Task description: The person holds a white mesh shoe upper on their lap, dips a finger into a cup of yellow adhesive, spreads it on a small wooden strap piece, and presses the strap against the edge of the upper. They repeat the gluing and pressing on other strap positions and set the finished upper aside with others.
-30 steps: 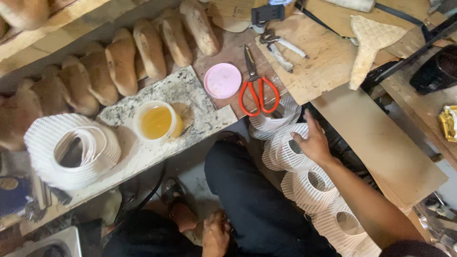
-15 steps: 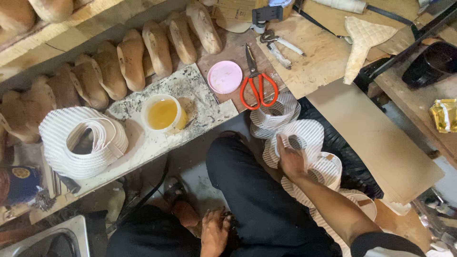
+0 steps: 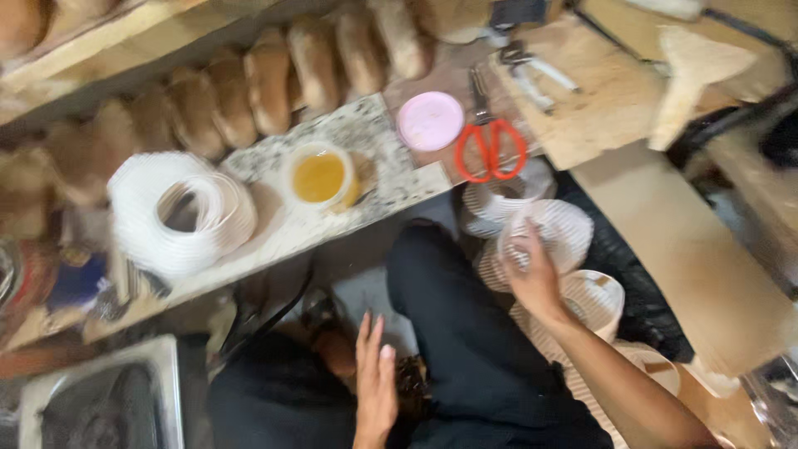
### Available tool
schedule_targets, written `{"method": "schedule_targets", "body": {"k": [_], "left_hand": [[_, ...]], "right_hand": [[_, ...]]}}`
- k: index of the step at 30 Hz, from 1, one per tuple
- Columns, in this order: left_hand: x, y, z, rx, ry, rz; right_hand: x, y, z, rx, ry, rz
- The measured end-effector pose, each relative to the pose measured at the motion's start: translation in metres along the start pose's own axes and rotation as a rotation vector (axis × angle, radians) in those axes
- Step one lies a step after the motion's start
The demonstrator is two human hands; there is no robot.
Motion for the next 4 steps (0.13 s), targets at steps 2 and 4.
{"method": "schedule_targets", "body": {"k": [2,4], "left_hand": [[0.003,0.01,0.007,0.107,0.001,0.088],[0.007,0.028,0.016,0.213,-0.001,0.174]], "right_hand": [[0.0,0.005,0.015,0.161,-0.052,-0.296],[-0.002,-0.011,0.038,0.206,-0.122,-0.496]]}}
Point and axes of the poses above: each hand's wrist, its own z-axis away from the middle knuckle, its own x-axis out of the palm, y = z × x, the point moved 6 cm from there along -z, towards the middle knuckle, and after that the axes turned 4 degrees about y, right-handed, at the moved point
